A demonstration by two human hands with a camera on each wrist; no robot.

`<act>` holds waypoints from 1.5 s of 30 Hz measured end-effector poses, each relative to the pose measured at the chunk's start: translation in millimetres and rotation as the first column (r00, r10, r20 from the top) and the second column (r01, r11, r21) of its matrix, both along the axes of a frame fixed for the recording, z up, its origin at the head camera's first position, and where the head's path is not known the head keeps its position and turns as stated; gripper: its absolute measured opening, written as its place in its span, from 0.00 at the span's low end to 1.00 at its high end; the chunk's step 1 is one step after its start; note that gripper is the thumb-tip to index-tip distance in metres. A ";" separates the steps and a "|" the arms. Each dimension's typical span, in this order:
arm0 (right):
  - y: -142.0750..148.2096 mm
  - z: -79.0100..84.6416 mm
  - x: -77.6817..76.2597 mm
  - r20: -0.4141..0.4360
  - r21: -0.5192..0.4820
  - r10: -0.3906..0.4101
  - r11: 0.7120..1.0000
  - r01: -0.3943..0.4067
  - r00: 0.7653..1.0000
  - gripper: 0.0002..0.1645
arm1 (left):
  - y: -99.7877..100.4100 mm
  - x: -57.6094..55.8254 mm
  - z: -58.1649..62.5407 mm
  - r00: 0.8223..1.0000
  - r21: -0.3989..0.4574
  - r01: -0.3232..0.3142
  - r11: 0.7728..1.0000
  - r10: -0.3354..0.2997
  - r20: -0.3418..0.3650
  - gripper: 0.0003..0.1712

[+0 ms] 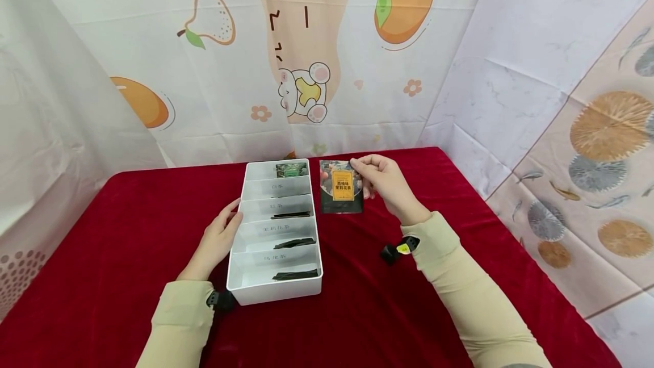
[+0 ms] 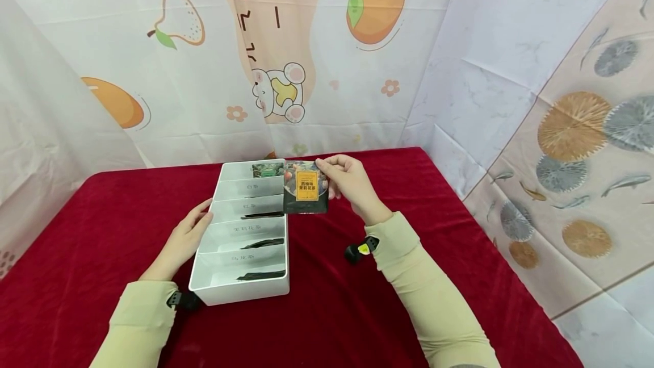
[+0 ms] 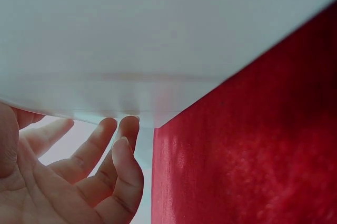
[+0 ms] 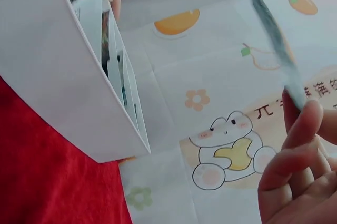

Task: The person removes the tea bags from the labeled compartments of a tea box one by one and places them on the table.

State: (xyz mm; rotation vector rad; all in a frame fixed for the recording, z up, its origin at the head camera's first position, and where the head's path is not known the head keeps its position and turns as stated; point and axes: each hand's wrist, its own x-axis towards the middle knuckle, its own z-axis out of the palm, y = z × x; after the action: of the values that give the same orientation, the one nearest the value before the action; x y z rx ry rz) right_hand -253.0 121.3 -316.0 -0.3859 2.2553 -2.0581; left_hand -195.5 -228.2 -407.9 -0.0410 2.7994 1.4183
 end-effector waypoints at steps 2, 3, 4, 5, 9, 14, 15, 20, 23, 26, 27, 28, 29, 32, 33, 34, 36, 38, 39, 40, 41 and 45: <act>1.3 1.9 -6.8 0.017 0.002 -0.020 1.000 0.020 1.000 0.13 | 0.4 -0.4 -0.2 1.000 -0.002 -0.002 1.000 0.002 -0.002 0.33; 2.3 2.5 -10.1 0.023 0.006 -0.028 1.000 0.028 0.999 0.13 | 0.7 -0.6 -0.3 1.000 -0.001 -0.002 1.000 0.002 -0.002 0.33; 3.1 3.1 -13.1 0.026 0.010 -0.037 0.999 0.037 0.999 0.13 | 0.9 -0.8 -0.4 1.000 0.001 -0.002 1.000 0.002 -0.002 0.33; 3.6 3.3 -16.2 0.029 0.014 -0.043 0.999 0.043 0.999 0.14 | 1.1 -0.9 -0.6 1.000 0.001 -0.002 1.000 0.002 -0.003 0.33; 4.2 1.5 -28.2 0.053 0.020 -0.056 0.998 0.055 0.997 0.15 | 1.3 -0.4 -0.6 1.000 0.008 -0.005 1.000 0.005 -0.001 0.33; 2.5 -6.0 -41.6 0.114 -0.017 -0.064 0.998 0.067 0.991 0.15 | 0.5 0.4 0.1 1.000 0.013 -0.009 1.000 0.009 0.005 0.33; 2.0 -7.7 -43.6 0.126 -0.023 -0.070 0.997 0.074 0.990 0.15 | 0.3 0.4 0.3 1.000 0.014 -0.010 1.000 0.010 0.004 0.33; 0.2 -18.4 -54.3 0.200 -0.059 -0.114 0.990 0.128 0.973 0.17 | -0.8 0.0 -0.6 1.000 0.013 -0.007 1.000 0.007 -0.005 0.32; -0.5 -25.2 -60.0 0.245 -0.093 -0.134 0.983 0.161 0.960 0.16 | -1.5 -0.5 -1.3 1.000 0.014 -0.005 1.000 0.006 -0.015 0.32; -1.5 -32.7 -65.2 0.269 -0.116 -0.141 0.977 0.177 0.953 0.16 | -1.7 -0.7 -1.6 1.000 0.015 -0.006 1.000 0.006 -0.020 0.31; -1.8 -35.5 -66.8 0.269 -0.120 -0.141 0.977 0.179 0.953 0.15 | -1.7 -0.7 -1.8 1.000 0.016 -0.006 1.000 0.006 -0.019 0.31; -2.1 -38.3 -68.6 0.270 -0.119 -0.144 0.976 0.182 0.952 0.15 | -1.6 -0.7 -1.8 1.000 0.017 -0.006 1.000 0.006 -0.018 0.31; -2.5 -41.0 -70.3 0.267 -0.114 -0.148 0.976 0.184 0.952 0.15 | -1.5 -0.7 -1.8 1.000 0.019 -0.006 1.000 0.006 -0.015 0.31; -2.9 -48.4 -75.5 0.254 -0.079 -0.161 0.979 0.187 0.954 0.17 | -0.9 -0.6 -1.9 1.000 0.023 -0.007 1.000 0.007 -0.007 0.32; -3.0 -50.4 -77.4 0.253 -0.066 -0.165 0.980 0.187 0.953 0.18 | -0.7 -0.5 -1.8 1.000 0.025 -0.008 1.000 0.008 -0.006 0.32; -3.1 -52.2 -79.4 0.252 -0.050 -0.165 0.982 0.183 0.954 0.19 | -0.6 -0.6 -1.7 1.000 0.025 -0.008 1.000 0.009 -0.006 0.32; -3.2 -54.9 -83.2 0.255 -0.023 -0.158 0.985 0.169 0.954 0.21 | -0.6 -0.7 -1.5 1.000 0.021 -0.008 1.000 0.009 -0.008 0.32; -3.4 -57.1 -86.5 0.259 0.005 -0.149 0.988 0.153 0.954 0.22 | -0.6 -0.8 -1.0 1.000 0.016 -0.007 1.000 0.008 -0.012 0.32; -3.6 -58.4 -87.9 0.262 0.018 -0.144 0.989 0.144 0.954 0.22 | -0.6 -0.8 -0.8 1.000 0.013 -0.007 1.000 0.007 -0.014 0.32; -3.7 -59.6 -88.9 0.264 0.034 -0.138 0.990 0.134 0.955 0.23 | -0.8 -1.0 -0.8 1.000 0.011 -0.005 1.000 0.006 -0.016 0.32; -3.8 -60.9 -89.6 0.264 0.049 -0.133 0.991 0.124 0.955 0.23 | -0.8 -1.0 -0.7 1.000 0.011 -0.005 1.000 0.005 -0.017 0.32; -5.1 -69.5 -89.8 0.273 0.092 -0.115 0.991 0.094 0.955 0.24 | -1.1 -0.5 -2.0 1.000 0.016 -0.009 1.000 0.009 -0.011 0.32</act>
State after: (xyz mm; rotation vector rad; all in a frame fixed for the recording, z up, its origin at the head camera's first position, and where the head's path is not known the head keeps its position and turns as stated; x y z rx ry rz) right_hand -342.8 116.2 -385.5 0.0290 2.2173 -1.9205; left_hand -196.0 -229.3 -409.9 -0.0462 2.8002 1.4467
